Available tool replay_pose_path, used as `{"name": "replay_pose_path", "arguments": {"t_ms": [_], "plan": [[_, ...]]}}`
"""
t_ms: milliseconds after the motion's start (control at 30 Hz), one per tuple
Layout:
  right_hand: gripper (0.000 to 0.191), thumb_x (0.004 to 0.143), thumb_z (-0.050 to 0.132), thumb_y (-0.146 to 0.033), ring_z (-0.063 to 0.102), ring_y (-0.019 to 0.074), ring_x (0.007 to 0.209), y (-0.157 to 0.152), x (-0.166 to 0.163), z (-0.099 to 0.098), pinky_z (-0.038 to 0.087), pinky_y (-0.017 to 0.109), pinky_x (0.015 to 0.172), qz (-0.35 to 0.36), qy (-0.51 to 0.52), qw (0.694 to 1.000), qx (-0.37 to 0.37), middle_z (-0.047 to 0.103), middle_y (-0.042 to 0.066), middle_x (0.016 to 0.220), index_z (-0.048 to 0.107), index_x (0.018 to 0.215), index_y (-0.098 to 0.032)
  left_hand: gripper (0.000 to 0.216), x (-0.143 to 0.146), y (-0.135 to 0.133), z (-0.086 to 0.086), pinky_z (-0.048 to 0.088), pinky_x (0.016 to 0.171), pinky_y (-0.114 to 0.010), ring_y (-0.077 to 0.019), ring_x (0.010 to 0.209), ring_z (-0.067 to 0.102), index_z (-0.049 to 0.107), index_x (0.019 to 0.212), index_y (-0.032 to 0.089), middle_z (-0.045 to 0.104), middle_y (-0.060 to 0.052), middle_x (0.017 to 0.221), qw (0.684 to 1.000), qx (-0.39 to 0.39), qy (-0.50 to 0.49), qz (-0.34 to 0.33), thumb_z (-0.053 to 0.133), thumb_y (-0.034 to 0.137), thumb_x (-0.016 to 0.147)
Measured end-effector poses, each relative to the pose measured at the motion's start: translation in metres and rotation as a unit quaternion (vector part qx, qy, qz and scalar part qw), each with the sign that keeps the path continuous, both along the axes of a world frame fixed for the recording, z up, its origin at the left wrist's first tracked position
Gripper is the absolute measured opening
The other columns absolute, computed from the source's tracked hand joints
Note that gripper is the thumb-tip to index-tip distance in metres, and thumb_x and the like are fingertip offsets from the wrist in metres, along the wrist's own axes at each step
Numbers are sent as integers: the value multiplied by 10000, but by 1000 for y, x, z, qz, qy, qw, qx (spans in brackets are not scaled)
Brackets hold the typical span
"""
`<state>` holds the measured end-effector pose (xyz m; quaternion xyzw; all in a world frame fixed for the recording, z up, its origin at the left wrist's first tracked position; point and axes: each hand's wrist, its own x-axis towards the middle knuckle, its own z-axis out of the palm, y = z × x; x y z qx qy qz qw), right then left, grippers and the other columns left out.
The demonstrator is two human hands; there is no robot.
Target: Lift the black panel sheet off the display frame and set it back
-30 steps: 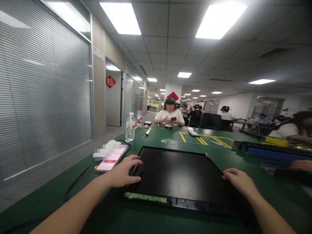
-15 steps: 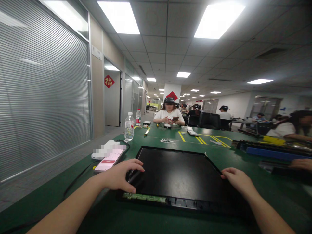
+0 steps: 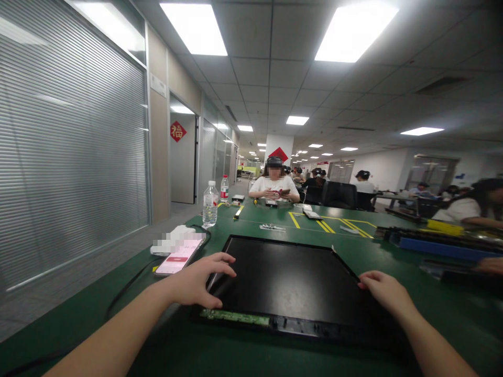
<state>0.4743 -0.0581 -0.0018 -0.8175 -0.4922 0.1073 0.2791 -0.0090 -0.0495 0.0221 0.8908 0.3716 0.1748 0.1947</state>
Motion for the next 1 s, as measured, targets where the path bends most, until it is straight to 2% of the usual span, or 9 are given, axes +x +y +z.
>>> {"name": "replay_pose_path", "arguments": {"t_ms": [67,167,300,433,700,867,1000], "plan": [[245,723,462,-324,630,205,788,0,-1,1,415,279,644,2,-3,1000,3,717,26,773,662,803,-206,512,0,0,-1,327,1021,-342,-267,1232,405,606,1104,297,380,-30,1379,1000,-12,0,5,702,406,614],[236,714,468,-316,634,204,768,0,0,0,414,277,630,2,-7,1000,11,718,24,763,666,788,-211,430,0,5,-5,341,1007,-335,-243,1204,434,595,1127,281,417,-42,1348,999,-18,-18,42,578,454,734],[233,703,472,-319,637,208,769,2,3,-2,421,277,635,9,-3,1000,9,718,22,754,665,786,-216,391,2,19,-18,327,1017,-352,-234,1136,477,621,1101,191,509,-100,1229,990,35,-38,129,450,398,816],[240,683,480,-317,634,210,766,4,5,-5,424,284,644,10,-3,1000,20,718,26,765,668,789,-212,381,2,31,-31,339,1006,-374,-247,1100,493,641,1087,167,547,-115,1169,984,50,-13,170,443,325,802],[234,658,482,-302,630,203,716,4,5,-7,423,278,616,10,-7,1000,28,712,26,740,671,764,-214,401,8,33,-33,339,1012,-341,-235,1084,522,671,1046,171,590,-96,1152,982,39,6,185,417,152,736],[229,673,478,-307,633,202,730,3,4,-6,424,272,615,13,-2,1000,24,712,30,745,665,766,-212,445,8,35,-34,345,1009,-337,-234,1086,525,667,1055,140,600,-113,1148,983,42,6,179,399,109,701],[225,675,481,-303,637,204,740,4,4,-6,424,267,606,13,-5,1000,22,713,32,744,664,769,-212,473,4,40,-38,323,1031,-327,-226,1116,510,664,1062,161,589,-90,1178,983,31,-13,182,418,101,662]]}}
